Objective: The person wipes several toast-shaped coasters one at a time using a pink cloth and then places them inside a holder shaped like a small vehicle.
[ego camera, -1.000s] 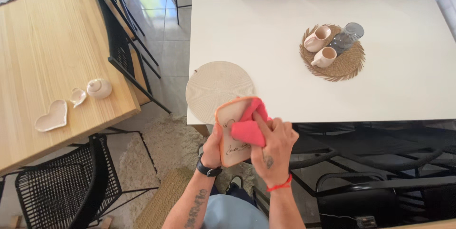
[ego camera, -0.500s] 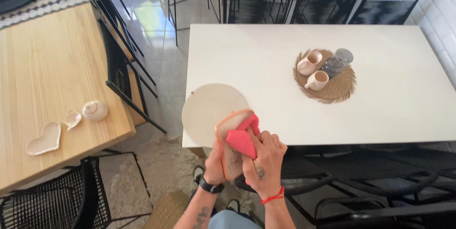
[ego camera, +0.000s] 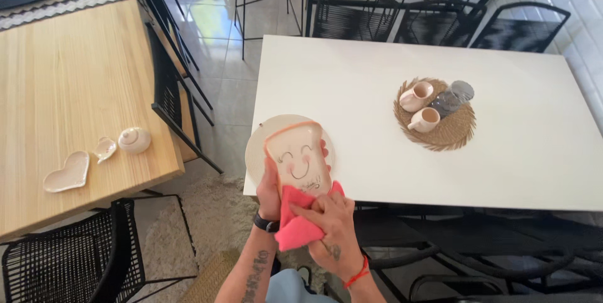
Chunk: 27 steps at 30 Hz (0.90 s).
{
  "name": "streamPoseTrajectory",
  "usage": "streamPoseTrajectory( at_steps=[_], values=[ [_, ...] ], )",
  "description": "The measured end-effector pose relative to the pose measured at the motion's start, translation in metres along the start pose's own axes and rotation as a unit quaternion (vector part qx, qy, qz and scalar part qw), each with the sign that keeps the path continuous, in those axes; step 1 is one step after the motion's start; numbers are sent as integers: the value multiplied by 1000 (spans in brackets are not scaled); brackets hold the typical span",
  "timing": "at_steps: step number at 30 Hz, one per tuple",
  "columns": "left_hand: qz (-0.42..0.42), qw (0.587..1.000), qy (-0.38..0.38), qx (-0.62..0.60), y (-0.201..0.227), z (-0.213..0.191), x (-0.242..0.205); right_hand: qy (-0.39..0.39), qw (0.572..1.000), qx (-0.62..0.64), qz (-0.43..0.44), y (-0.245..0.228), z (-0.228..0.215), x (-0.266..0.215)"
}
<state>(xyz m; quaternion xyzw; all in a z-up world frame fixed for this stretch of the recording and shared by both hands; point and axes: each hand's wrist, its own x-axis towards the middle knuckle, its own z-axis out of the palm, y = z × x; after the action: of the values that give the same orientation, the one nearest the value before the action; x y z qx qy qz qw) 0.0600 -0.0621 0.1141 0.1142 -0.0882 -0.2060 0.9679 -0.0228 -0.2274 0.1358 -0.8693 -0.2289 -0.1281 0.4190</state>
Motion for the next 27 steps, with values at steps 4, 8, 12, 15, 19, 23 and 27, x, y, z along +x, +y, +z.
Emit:
streamPoseTrajectory(
  at_steps=[4,8,12,15,19,23,27],
  values=[
    [37,999,0,10,3,10,10,9,999,11,47,11,4,-5],
    [52,998,-36,-15,10,-10,9,40,990,-91,99,26,0,-6],
    [68,996,-50,6,11,-10,3,64,974,-200,80,38,-6,2],
    [45,996,-75,13,10,-7,6,72,972,-216,62,30,-14,22],
    [18,998,-55,18,-4,-26,7,89,971,-214,63,22,-22,47],
    [10,1000,11,25,-27,-92,0,153,968,-194,48,4,-23,74],
    [32,998,-8,57,-14,-71,0,151,972,-179,2,-10,-11,80]
  ],
)
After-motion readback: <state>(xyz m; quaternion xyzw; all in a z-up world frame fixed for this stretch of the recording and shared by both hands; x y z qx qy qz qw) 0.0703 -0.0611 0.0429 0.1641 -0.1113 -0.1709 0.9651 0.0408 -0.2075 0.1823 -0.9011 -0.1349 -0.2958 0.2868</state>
